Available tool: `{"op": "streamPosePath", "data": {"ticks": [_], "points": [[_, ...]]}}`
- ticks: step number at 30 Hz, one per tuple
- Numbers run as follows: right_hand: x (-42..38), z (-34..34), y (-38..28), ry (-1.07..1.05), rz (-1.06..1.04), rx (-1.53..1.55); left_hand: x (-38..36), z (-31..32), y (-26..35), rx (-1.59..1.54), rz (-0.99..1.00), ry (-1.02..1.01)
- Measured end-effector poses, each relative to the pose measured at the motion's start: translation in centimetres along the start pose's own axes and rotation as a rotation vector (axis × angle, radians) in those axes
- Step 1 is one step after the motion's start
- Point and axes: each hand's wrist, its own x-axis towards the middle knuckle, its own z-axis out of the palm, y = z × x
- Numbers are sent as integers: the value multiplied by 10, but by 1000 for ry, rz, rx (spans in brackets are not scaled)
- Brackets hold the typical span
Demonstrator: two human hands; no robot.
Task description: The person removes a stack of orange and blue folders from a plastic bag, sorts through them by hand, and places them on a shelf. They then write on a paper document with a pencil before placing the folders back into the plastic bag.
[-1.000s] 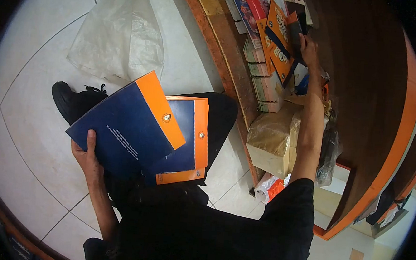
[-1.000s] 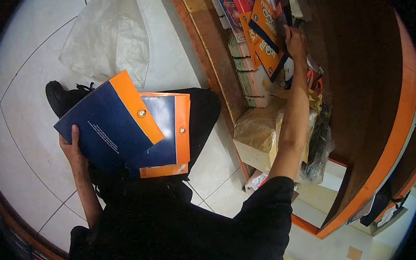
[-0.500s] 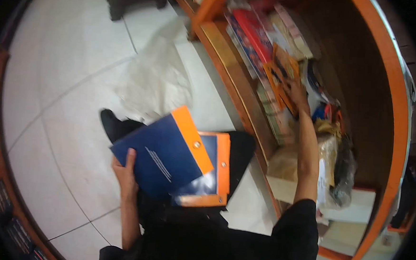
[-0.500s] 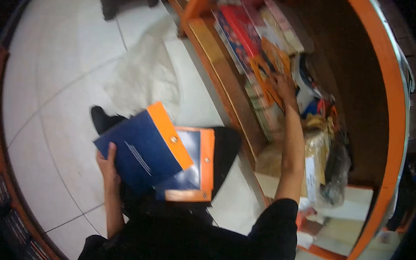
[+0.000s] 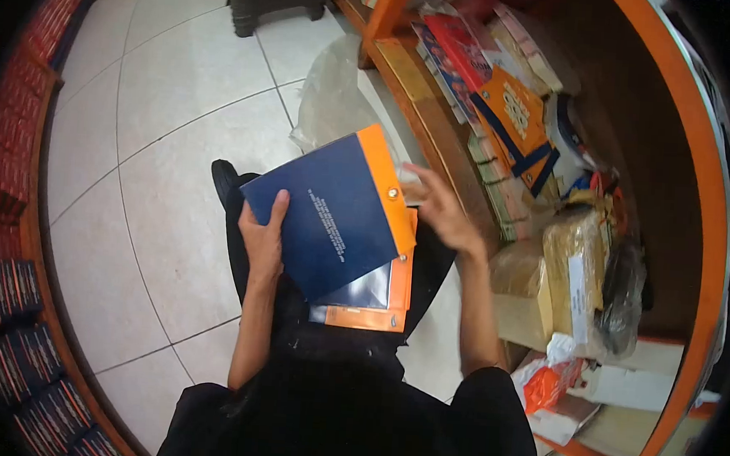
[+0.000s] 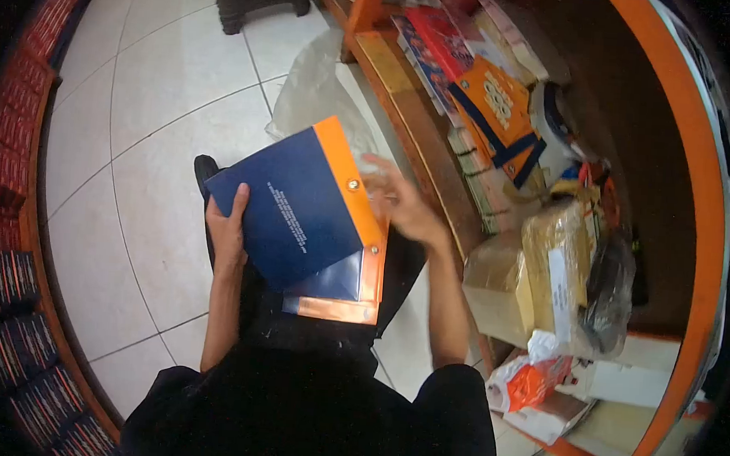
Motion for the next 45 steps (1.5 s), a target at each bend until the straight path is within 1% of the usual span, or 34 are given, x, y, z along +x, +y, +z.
{"op": "streamPosePath", "data": {"ticks": [1,3,4,6,7,9,10,11,13,14,15,16,17,18,20,21,22,24,25,26,27,28,29,30,32,33,34,35,37,38,41,42,43,45], "points": [[-7,32,3,108,-36,125,-4,3,-4,-50,-46,-32],[-25,36,21,252,139,118,-8,12,-20,-156,-134,-112],[-34,29,30,319,132,110,-5,4,-43,-289,-125,-222],[-45,7,43,447,124,94,-16,12,-67,36,-11,-204],[-45,-4,40,622,-75,15,-21,9,-87,196,54,-181],[-46,-40,24,884,-141,136,-30,-18,-142,843,183,-371],[-43,-57,11,995,-198,252,-48,-11,-132,1000,297,-421],[-38,-79,6,1086,-328,229,-59,-6,-128,1151,416,-466],[-28,-111,-16,1239,-386,316,-65,0,-131,1070,374,-429],[-23,-130,-19,1310,-437,278,-65,0,-131,1031,350,-412],[-19,-158,-7,1378,-578,145,-63,1,-128,1005,299,-384],[-12,-155,-24,1510,-676,-36,-60,2,-122,983,243,-356],[-9,-166,-28,1572,-660,-318,-56,2,-119,958,189,-324],[-7,-183,-29,1610,-639,-606,-53,1,-122,965,210,-316],[-10,-216,-28,1266,-511,-1273,-44,-2,-118,957,114,-335],[-12,-216,-29,1045,-435,-1580,-40,-1,-116,949,67,-349],[-15,-208,-20,1007,-235,-1414,-38,1,-114,1003,140,-316],[-18,-177,-1,917,126,-1080,-35,-1,-109,743,84,-341],[-20,-156,19,1023,-241,-1358,-29,2,-108,605,66,-345],[-28,-101,20,1034,-296,-1252,-27,3,-113,421,166,-351],[-36,-62,24,910,-131,-824,-29,6,-105,296,75,-355],[-46,-32,46,787,-20,-628,-29,6,-92,269,1,-356],[-58,1,61,728,109,-503,-31,3,-77,251,-84,-363],[-64,25,77,764,51,-468,-34,6,-64,309,-71,-334],[-75,53,84,749,66,-474,-31,-5,-63,340,-41,-322],[-78,58,83,766,65,-360,-27,-5,-62,342,-10,-318],[-76,66,79,873,41,-208,-28,-2,-63,300,4,-266],[-73,70,76,967,13,-56,-26,0,-62,379,42,-247],[-69,65,74,1002,38,-317,-24,1,-55,540,110,-195],[-67,62,74,1014,50,-449,-24,7,-55,585,407,-168],[-76,63,73,902,119,-287,-33,1,-24,844,678,-56],[-85,59,84,792,220,-41,-37,-2,-10,585,656,-162],[-97,42,69,487,419,368,-51,-10,4,369,448,-267],[-97,48,69,171,492,964,-58,-31,44,294,693,-1002]]}}
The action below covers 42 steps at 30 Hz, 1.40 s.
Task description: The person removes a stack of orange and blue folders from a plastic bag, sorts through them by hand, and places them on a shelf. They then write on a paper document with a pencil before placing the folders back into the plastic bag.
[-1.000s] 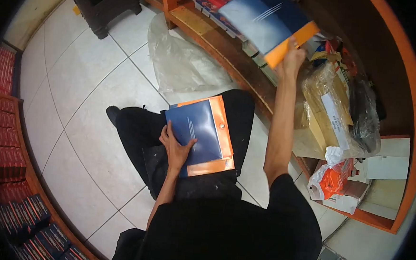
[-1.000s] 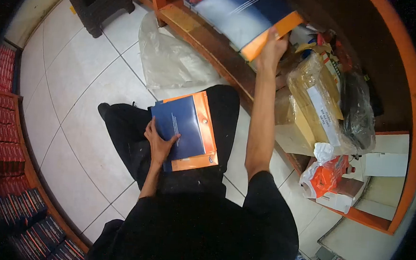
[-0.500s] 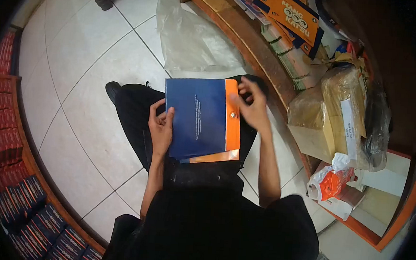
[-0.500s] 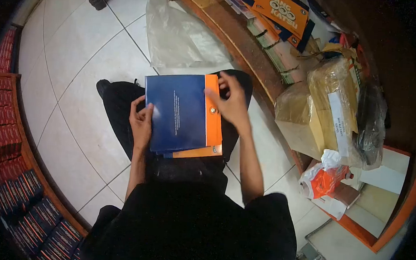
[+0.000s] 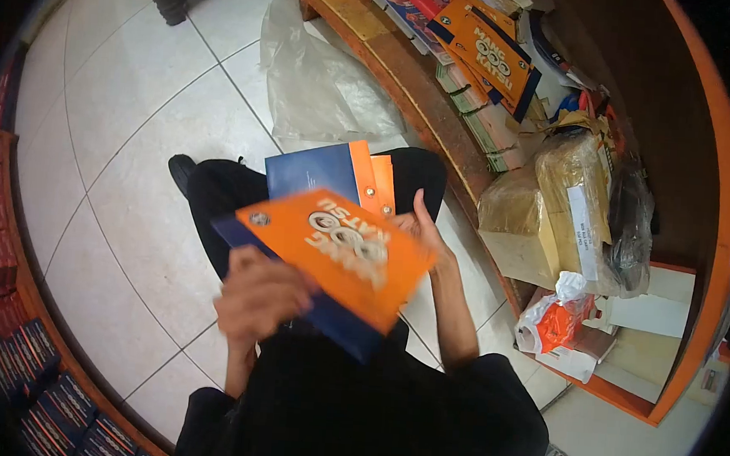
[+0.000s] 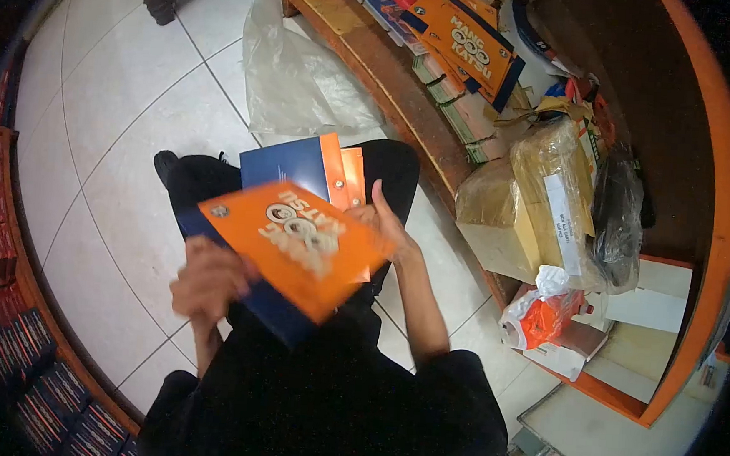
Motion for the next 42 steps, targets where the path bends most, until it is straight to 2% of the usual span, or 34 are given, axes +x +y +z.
{"op": "streamPosePath", "data": {"ticks": [1,2,4,5,7,8,10,11,12,13,14,16,17,19,21,24,26,27,29,30,32,33,35,36,37,38,39,40,41,42], "points": [[-1,10,-1,-305,49,150,1,3,0,37,213,-20],[-3,11,3,-261,-8,128,8,9,-3,77,424,-43],[-2,17,-2,-186,-142,70,12,7,2,220,368,-18],[2,24,-21,-140,-258,-107,14,2,12,311,95,38],[1,23,-56,75,-511,-341,18,1,-2,375,-221,227],[4,16,-75,186,-668,-425,18,2,-36,355,-266,356],[7,29,-117,377,-930,-324,0,4,-101,321,-577,356],[7,25,-135,431,-1041,-326,-8,14,-132,489,-595,270],[10,21,-151,345,-1129,-236,-15,24,-162,652,-609,184],[18,9,-166,363,-1197,-216,-18,32,-175,808,-620,96],[21,-6,-172,383,-1269,-198,-12,39,-172,810,-700,68],[17,-23,-169,363,-917,-57,12,53,-166,817,-836,15],[23,-19,-148,551,-954,-100,3,56,-182,757,-782,57],[30,-22,-104,555,-807,-361,4,51,-182,652,-762,144],[22,-4,-61,378,-614,-382,6,51,-177,661,-769,200],[17,-14,-19,442,-455,-607,10,67,-212,927,-546,209],[13,-15,-5,453,-346,-682,24,76,-227,686,-783,79],[12,-15,2,454,-295,-718,23,77,-229,588,-768,102],[10,-18,9,454,-336,-701,38,72,-237,399,-691,160],[6,-20,12,464,-356,-687,42,69,-233,482,-602,166],[-2,-22,11,472,-364,-705,48,66,-212,633,-422,178],[-5,-20,8,481,-355,-710,51,65,-207,435,-324,322],[-15,-16,2,421,-284,-685,80,58,-127,-188,-603,571],[-20,-6,-6,167,-284,-510,89,54,-81,-207,-567,660],[-27,9,-15,-81,-280,-331,86,54,-43,-51,-582,754],[-32,17,-17,-325,-274,-147,67,52,-22,-43,-386,636],[-32,17,-16,-474,-297,-71,60,42,2,29,-44,335],[-37,24,-19,-372,-389,110,75,40,13,-264,347,137],[-45,37,-25,-269,-474,288,74,36,32,-163,330,-80],[-49,43,-31,-166,-551,461,71,36,28,-151,280,-120]]}}
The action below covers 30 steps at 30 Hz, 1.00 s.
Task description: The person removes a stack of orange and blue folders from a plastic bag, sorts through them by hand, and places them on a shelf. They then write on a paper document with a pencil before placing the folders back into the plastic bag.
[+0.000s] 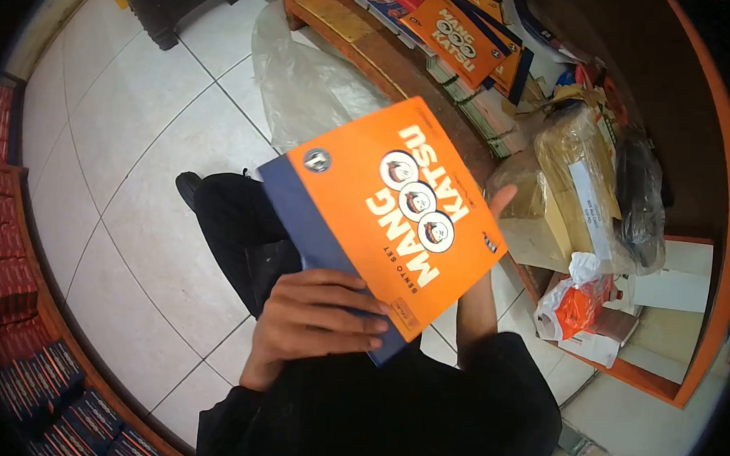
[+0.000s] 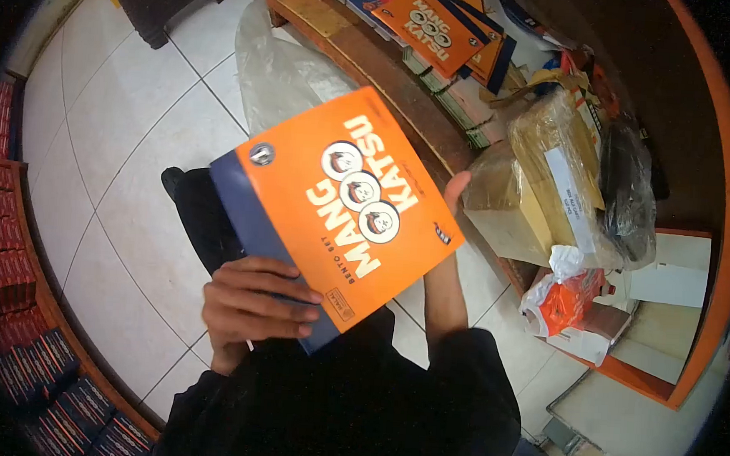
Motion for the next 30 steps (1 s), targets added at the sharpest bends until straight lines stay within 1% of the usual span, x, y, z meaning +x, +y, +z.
{"op": "streamPosePath", "data": {"ticks": [2,3,5,6,7,8,9,10,12,13,15,16,17,18,19,20,21,24,25,28,29,30], "points": [[17,-7,-37,-66,-2,-653,-19,-3,-18,20,-108,-65],[31,-12,-55,-106,-3,-977,-31,-5,-46,187,63,41],[59,-17,-71,10,-197,-1128,-23,10,-53,272,-511,569],[74,-9,-72,108,-336,-1041,-42,7,-90,423,-593,615],[90,-16,-83,223,-426,-955,-63,5,-122,513,-758,578],[103,-8,-89,258,-532,-948,-88,6,-158,655,-855,481],[117,-18,-97,311,-629,-967,-112,7,-196,558,-933,435],[127,-32,-101,364,-730,-986,-120,12,-209,540,-957,432],[121,-41,-93,419,-520,-947,-115,23,-224,500,-996,428],[115,-46,-86,445,-415,-927,-110,24,-225,582,-934,456],[97,-68,-50,366,-309,-1097,-106,27,-217,740,-824,504],[86,-66,-32,380,-211,-1222,-100,23,-210,645,-835,535],[75,-78,-16,355,-219,-1245,-92,15,-199,550,-849,565],[66,-80,-3,368,-196,-1188,-90,10,-194,453,-860,594],[58,-80,5,365,-173,-1204,-86,2,-197,293,-754,671],[51,-78,11,359,-154,-1220,-87,-6,-192,164,-855,692],[47,-76,18,363,-202,-1246,-79,-15,-185,212,-902,685],[51,-89,29,365,-367,-1551,-65,-33,-172,426,-1033,640],[56,-86,31,360,-479,-1632,-61,-37,-168,509,-1075,620],[62,-65,33,336,-53,-1382,-42,-36,-144,130,-834,805],[64,-55,32,321,149,-1173,-24,-33,-115,64,-808,828],[66,-59,29,179,313,-842,-32,-33,-102,206,-789,735]]}}
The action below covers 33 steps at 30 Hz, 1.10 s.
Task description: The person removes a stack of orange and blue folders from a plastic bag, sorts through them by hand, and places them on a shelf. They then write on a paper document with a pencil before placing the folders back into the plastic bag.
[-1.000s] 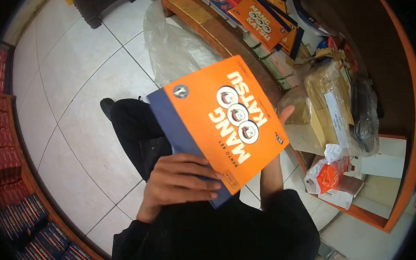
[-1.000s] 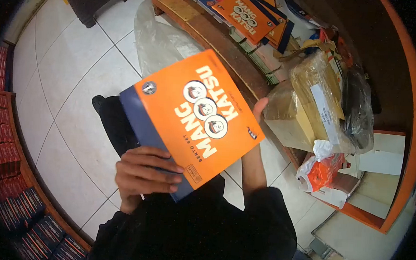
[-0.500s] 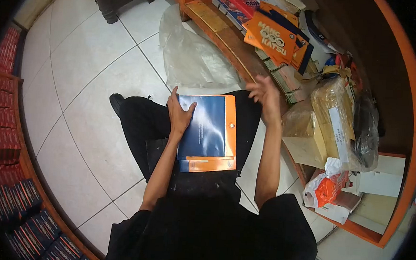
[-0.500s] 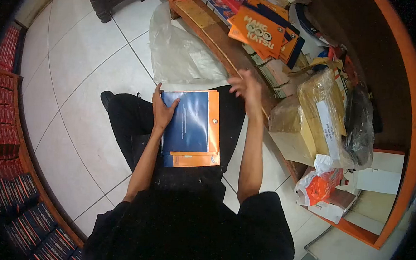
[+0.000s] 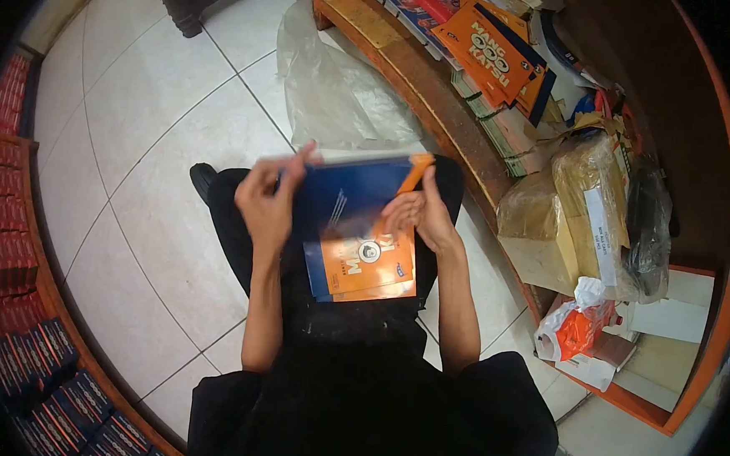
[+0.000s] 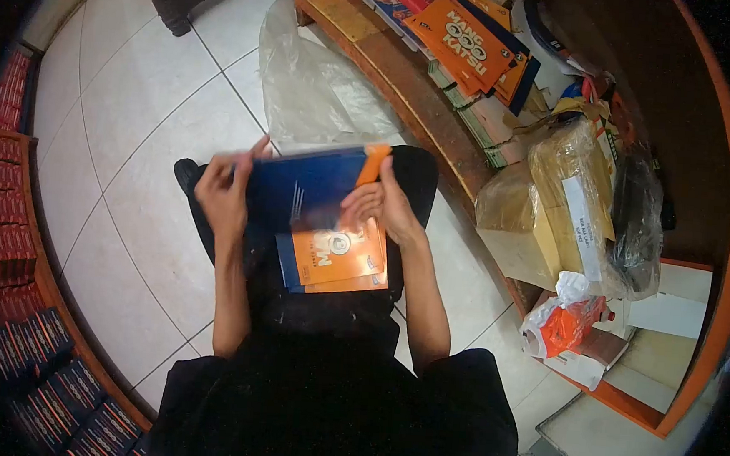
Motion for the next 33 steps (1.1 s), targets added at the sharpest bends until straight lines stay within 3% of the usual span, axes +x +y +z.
{"op": "streamPosePath", "data": {"ticks": [2,3,4,6,7,11,13,14,16,18,19,20,22,24,25,28,30,33], "points": [[-10,20,-34,-276,-90,236,-20,-2,50,76,648,-226],[-17,29,-44,-52,-148,493,-30,-14,53,61,800,-430],[-18,27,-50,117,-138,649,-36,-16,59,44,798,-487],[-20,2,-54,-77,-288,589,-39,-18,69,17,803,-608],[-20,-10,-63,-358,-349,497,-38,-26,61,1,730,-637],[-18,-13,-81,-138,-218,37,-30,-34,40,28,662,-789],[-9,-5,-74,-54,-114,-116,-36,-27,37,153,690,-724],[-3,-6,-66,-17,-159,-130,-39,-24,34,215,701,-688],[9,-8,-45,49,-256,-164,-37,-23,10,102,745,-344],[9,-6,-27,140,-297,-40,-51,-11,3,-183,344,91],[10,-8,-13,160,-325,19,-48,-20,-16,-429,77,-82],[12,-10,-3,177,-351,77,-55,-20,-31,-756,-156,-119],[15,-8,7,274,-427,16,-62,-17,-43,-1126,-287,-272],[12,-9,10,363,-449,-45,-72,-6,-62,-791,-498,-194],[9,-17,11,358,-423,-166,-75,-1,-50,-584,-533,-188],[17,-19,7,506,-583,-160,-70,6,-63,-592,-527,-99],[22,-33,-17,586,-690,-233,-73,5,-77,-515,-463,62],[23,-47,-84,585,-730,-21,-66,-5,-60,-561,-396,164]]}}
